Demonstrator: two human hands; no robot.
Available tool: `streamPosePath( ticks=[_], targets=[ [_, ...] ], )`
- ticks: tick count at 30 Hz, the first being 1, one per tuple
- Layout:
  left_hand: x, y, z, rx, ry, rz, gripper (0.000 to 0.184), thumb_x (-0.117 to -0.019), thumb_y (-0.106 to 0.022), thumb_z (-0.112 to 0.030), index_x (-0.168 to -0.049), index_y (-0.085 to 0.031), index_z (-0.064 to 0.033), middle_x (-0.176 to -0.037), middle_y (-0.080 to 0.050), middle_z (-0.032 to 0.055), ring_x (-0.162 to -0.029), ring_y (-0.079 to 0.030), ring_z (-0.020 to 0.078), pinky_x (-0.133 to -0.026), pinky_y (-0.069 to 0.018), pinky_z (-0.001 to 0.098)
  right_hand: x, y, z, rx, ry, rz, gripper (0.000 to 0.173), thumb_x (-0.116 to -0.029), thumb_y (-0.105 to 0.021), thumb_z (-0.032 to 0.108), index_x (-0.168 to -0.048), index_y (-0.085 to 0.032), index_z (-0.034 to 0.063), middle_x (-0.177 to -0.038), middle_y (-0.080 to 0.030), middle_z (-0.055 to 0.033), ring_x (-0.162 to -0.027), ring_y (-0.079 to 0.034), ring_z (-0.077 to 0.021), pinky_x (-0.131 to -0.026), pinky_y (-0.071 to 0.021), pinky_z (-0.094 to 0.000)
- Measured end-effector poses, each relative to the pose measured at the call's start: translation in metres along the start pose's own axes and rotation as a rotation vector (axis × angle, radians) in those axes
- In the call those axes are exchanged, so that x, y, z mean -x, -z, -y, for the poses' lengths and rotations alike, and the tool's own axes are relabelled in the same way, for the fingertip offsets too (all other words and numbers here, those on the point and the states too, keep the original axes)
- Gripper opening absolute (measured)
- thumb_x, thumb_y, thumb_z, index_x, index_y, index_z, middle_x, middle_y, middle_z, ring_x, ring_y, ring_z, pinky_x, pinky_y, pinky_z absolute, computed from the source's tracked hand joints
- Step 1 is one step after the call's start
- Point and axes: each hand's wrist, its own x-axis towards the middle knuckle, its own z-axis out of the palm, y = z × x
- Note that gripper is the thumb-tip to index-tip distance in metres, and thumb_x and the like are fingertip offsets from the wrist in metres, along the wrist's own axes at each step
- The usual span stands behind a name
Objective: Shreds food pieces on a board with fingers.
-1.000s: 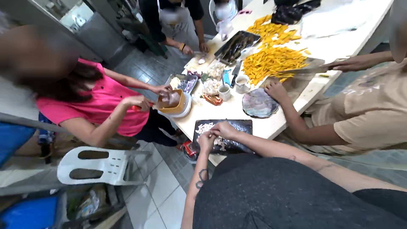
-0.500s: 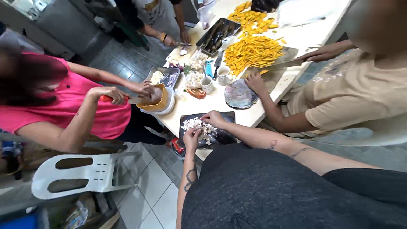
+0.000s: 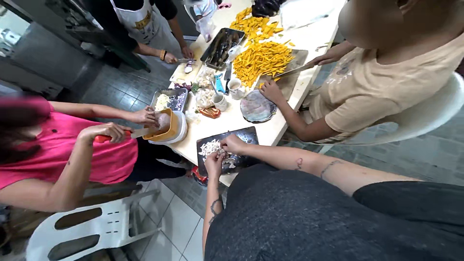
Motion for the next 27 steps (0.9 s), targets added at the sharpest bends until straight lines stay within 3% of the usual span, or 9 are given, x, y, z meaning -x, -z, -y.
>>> streamPosePath(
  ticks=[5,10,12,14,16,18,21,24,27],
  targets=[
    [-0.004,0.009,0.002,-0.023,-0.017,-0.075,0.027,-0.101,-0.062,-0.01,-0.116,-0.069,0.011,-0.114,-0.069,0.0281,-0.11,-0.067,0.0369,-0.104,-0.0478,0.0499,-0.005,-0.01,-0.016,0.068,-0.058,0.142,0.031,-0.1063,-0.053,0.013,-0.123,-0.068,-0.0088,-0.126,-0.065,-0.0332,-0.126,-0.058,-0.0496,-0.11,-0.0395,-0.0649],
    [-0.003,0.009,0.009,-0.042,-0.021,-0.033,0.023,-0.098,-0.064,-0.005,-0.112,-0.068,0.0128,-0.116,-0.068,0.0293,-0.113,-0.066,0.038,-0.104,-0.0485,0.0496,-0.005,-0.006,-0.006,0.011,0.051,0.153,0.032,-0.0989,-0.067,0.01,-0.125,-0.067,-0.0086,-0.124,-0.066,-0.0315,-0.122,-0.059,-0.0478,-0.109,-0.0398,-0.0639],
    [-0.003,0.006,0.012,0.025,-0.076,-0.057,0.022,-0.0952,-0.067,-0.003,-0.111,-0.069,0.0122,-0.12,-0.067,0.0295,-0.114,-0.065,0.0372,-0.103,-0.0497,0.0487,-0.002,-0.002,-0.001,0.02,0.091,0.16,0.031,-0.0984,-0.069,0.013,-0.117,-0.067,-0.0113,-0.118,-0.066,-0.0327,-0.117,-0.061,-0.0482,-0.105,-0.0417,-0.0639],
    [-0.004,0.0,0.014,0.141,-0.11,-0.139,0.024,-0.0929,-0.068,0.0,-0.112,-0.069,0.0132,-0.136,-0.057,0.0327,-0.125,-0.059,0.0378,-0.107,-0.0479,0.045,-0.004,-0.005,-0.007,-0.006,0.121,0.102,0.028,-0.0997,-0.067,0.015,-0.106,-0.07,-0.0127,-0.107,-0.068,-0.0326,-0.108,-0.063,-0.0482,-0.099,-0.0433,-0.0642],
    [-0.005,-0.004,0.014,0.268,-0.084,-0.242,0.032,-0.0916,-0.07,0.0,-0.118,-0.063,0.0166,-0.146,-0.044,0.036,-0.132,-0.05,0.0389,-0.108,-0.0461,0.0421,-0.004,-0.006,-0.008,-0.029,0.117,0.042,0.029,-0.1014,-0.063,0.015,-0.102,-0.071,-0.0128,-0.104,-0.069,-0.0322,-0.106,-0.064,-0.0479,-0.098,-0.0439,-0.064],
    [-0.007,-0.009,0.011,0.386,-0.053,-0.283,0.053,-0.0897,-0.073,-0.002,-0.133,-0.052,0.0175,-0.147,-0.043,0.0379,-0.134,-0.047,0.041,-0.109,-0.0438,0.0444,0.0,-0.001,0.0,0.003,0.083,0.035,0.025,-0.1028,-0.058,0.01,-0.107,-0.071,-0.0114,-0.111,-0.068,-0.0319,-0.113,-0.063,-0.0479,-0.101,-0.0435,-0.0634],
    [0.0,-0.018,-0.006,0.689,0.066,-0.193,0.059,-0.0992,-0.061,-0.003,-0.149,-0.032,0.01,-0.137,-0.051,0.0283,-0.117,-0.057,0.0248,-0.1,-0.0503,0.0345,0.006,0.0,0.009,0.059,0.073,0.025,0.022,-0.0989,-0.059,0.002,-0.114,-0.07,-0.009,-0.12,-0.066,-0.0316,-0.119,-0.061,-0.0486,-0.103,-0.0444,-0.065],
    [0.004,-0.021,-0.022,0.974,0.158,-0.207,0.035,-0.1076,-0.046,-0.007,-0.139,-0.037,0.0048,-0.105,-0.057,0.0089,-0.082,-0.061,0.007,-0.075,-0.054,0.0225,0.006,-0.006,0.014,0.059,0.076,0.035,0.025,-0.0998,-0.06,0.005,-0.119,-0.068,-0.009,-0.125,-0.064,-0.0318,-0.121,-0.06,-0.0489,-0.104,-0.0437,-0.065],
    [0.003,-0.019,-0.023,0.998,0.155,-0.224,0.036,-0.1081,-0.043,-0.006,-0.141,-0.035,0.0061,-0.103,-0.056,0.0076,-0.078,-0.058,0.0059,-0.072,-0.0525,0.0217,0.006,-0.006,0.014,0.063,0.113,0.02,0.028,-0.1002,-0.059,0.007,-0.122,-0.067,-0.0082,-0.124,-0.065,-0.0316,-0.121,-0.061,-0.0486,-0.104,-0.0443,-0.0645]
  ],
)
